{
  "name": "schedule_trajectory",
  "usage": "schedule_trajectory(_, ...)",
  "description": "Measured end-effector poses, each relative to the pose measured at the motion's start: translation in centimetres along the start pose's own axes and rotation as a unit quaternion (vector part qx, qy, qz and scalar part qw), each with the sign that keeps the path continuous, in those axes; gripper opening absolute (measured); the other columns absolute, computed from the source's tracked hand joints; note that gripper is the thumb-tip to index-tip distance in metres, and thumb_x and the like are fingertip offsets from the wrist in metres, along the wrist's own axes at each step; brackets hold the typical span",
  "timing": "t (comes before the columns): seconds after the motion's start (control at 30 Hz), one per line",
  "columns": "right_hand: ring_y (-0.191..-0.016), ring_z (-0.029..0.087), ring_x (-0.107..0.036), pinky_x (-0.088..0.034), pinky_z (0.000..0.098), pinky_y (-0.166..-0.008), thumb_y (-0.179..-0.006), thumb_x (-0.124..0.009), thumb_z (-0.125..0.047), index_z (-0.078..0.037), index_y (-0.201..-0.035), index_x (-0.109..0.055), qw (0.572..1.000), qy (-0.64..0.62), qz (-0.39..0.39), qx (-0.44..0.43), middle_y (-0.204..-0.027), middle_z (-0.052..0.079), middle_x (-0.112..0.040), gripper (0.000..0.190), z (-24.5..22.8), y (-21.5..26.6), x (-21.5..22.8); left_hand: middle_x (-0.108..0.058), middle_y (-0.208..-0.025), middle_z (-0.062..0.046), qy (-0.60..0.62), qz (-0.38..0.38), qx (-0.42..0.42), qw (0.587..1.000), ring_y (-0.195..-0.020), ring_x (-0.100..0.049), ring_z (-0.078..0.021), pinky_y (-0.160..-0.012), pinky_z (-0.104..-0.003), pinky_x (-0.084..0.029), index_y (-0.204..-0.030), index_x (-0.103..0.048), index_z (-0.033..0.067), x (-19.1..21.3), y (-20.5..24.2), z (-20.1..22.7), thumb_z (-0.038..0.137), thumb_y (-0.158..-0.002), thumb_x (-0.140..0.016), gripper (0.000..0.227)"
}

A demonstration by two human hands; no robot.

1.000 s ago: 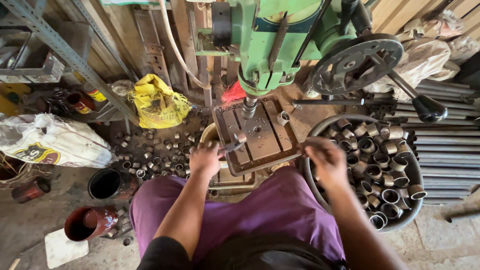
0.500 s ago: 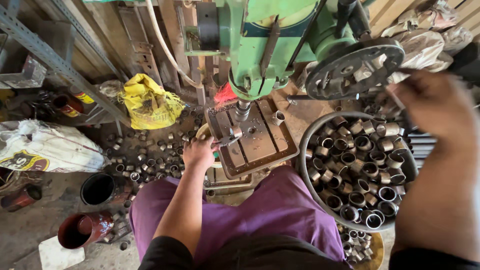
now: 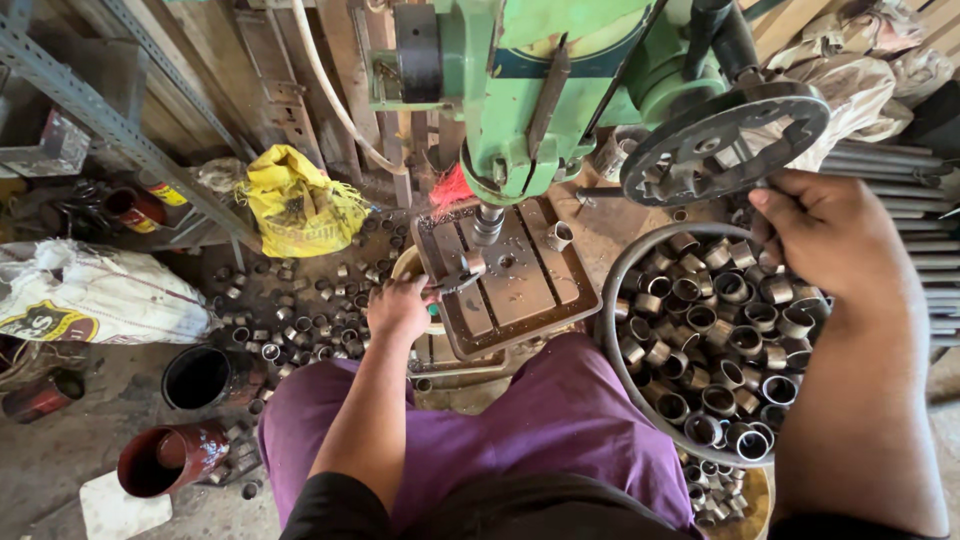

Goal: The person operates a drill press to machine small cylindrical metal parts. They pick up a part from a large bowl, place it under the drill bit, lower the drill using a handwheel, and then remove the finished part to place it in a separate container.

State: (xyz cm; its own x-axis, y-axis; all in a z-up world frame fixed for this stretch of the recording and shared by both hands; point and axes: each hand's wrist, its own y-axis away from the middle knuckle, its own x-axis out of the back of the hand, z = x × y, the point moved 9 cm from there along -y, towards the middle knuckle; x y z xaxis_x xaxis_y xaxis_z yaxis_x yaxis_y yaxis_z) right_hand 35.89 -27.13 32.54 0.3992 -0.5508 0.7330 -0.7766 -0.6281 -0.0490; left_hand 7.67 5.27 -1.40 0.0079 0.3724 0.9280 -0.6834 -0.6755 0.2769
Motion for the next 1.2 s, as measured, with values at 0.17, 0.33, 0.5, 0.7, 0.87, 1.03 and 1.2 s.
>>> schedule_trajectory(0.17,-0.052,0.008,-0.05,-0.037,0.028,-0.045,-0.104,-0.068,-0.018,-0.004,-0.109,-0.073,0.999,0.026,0.043,-0.009,-0.067,0.002,-0.063,0.016,0.6,0.3,-0.5,-0.062,-0.132,0.002,-0.013,0.004,-0.008,1.0,-0.121,-0.059,-0.0203,-0.109,-0.046,-0.042,-0.136,-0.06,0.0318,-0.6,-0.5,-0.2,0.049,-0.099,-0.055,0.041)
schedule_trajectory(0.33,-0.051,0.006,-0.051,-0.039,0.0253,-0.047,-0.104,-0.072,-0.019,-0.009,-0.112,-0.076,0.992,0.006,0.125,0.033,-0.066,0.002,-0.063,0.014,2.7,-0.1,-4.2,-0.062,-0.134,0.003,-0.017,-0.01,-0.005,1.0,-0.124,-0.059,-0.0204,-0.109,-0.045,-0.043,-0.137,-0.058,0.0315,-0.3,-0.2,-0.1,0.049,-0.1,-0.055,0.041)
schedule_trajectory(0.5,-0.076,0.003,-0.057,-0.047,0.0223,-0.07,-0.107,-0.071,-0.011,-0.001,-0.117,-0.073,0.965,-0.008,0.16,0.21,-0.09,0.003,-0.071,0.014,0.8,1.1,-4.0,-0.062,-0.136,0.002,-0.007,-0.008,-0.002,1.0,-0.123,-0.06,-0.021,-0.109,-0.045,-0.044,-0.138,-0.058,0.0309,-0.5,-0.1,-0.2,0.047,-0.101,-0.056,0.041)
schedule_trajectory(0.7,-0.063,0.007,-0.046,-0.04,0.0261,-0.059,-0.104,-0.074,-0.013,-0.001,-0.11,-0.074,0.98,-0.001,0.166,0.107,-0.071,0.007,-0.061,0.014,2.3,0.5,-4.2,-0.061,-0.137,-0.001,0.019,0.045,-0.019,0.999,-0.12,-0.062,-0.0251,-0.104,-0.047,-0.048,-0.133,-0.063,0.0278,-0.8,-0.1,-0.4,0.043,-0.095,-0.064,0.041)
schedule_trajectory(0.87,-0.066,0.004,-0.05,-0.042,0.0234,-0.06,-0.103,-0.073,-0.011,0.0,-0.11,-0.073,0.976,-0.048,0.169,0.132,-0.077,0.001,-0.066,0.013,2.1,0.4,-4.4,-0.063,-0.135,-0.003,0.023,0.072,-0.03,0.997,-0.118,-0.065,-0.0269,-0.1,-0.046,-0.052,-0.129,-0.066,0.0254,-0.7,0.2,-0.4,0.039,-0.092,-0.07,0.04)
schedule_trajectory(1.03,-0.064,0.003,-0.05,-0.042,0.0232,-0.058,-0.101,-0.074,-0.011,-0.001,-0.112,-0.073,0.973,-0.05,0.178,0.135,-0.075,-0.001,-0.065,0.015,2.3,0.3,-4.4,-0.062,-0.134,-0.003,0.035,0.026,0.01,0.999,-0.118,-0.063,-0.0277,-0.1,-0.045,-0.051,-0.131,-0.064,0.026,-0.5,0.4,-0.4,0.036,-0.091,-0.07,0.042)
schedule_trajectory(1.2,-0.061,0.005,-0.047,-0.039,0.0248,-0.056,-0.103,-0.075,-0.011,0.0,-0.109,-0.074,0.971,-0.047,0.182,0.151,-0.071,0.001,-0.062,0.012,2.6,0.2,-5.0,-0.063,-0.133,-0.003,0.037,0.024,0.002,0.999,-0.12,-0.062,-0.0248,-0.107,-0.044,-0.045,-0.133,-0.063,0.0244,0.1,0.5,-0.1,0.039,-0.093,-0.068,0.042)
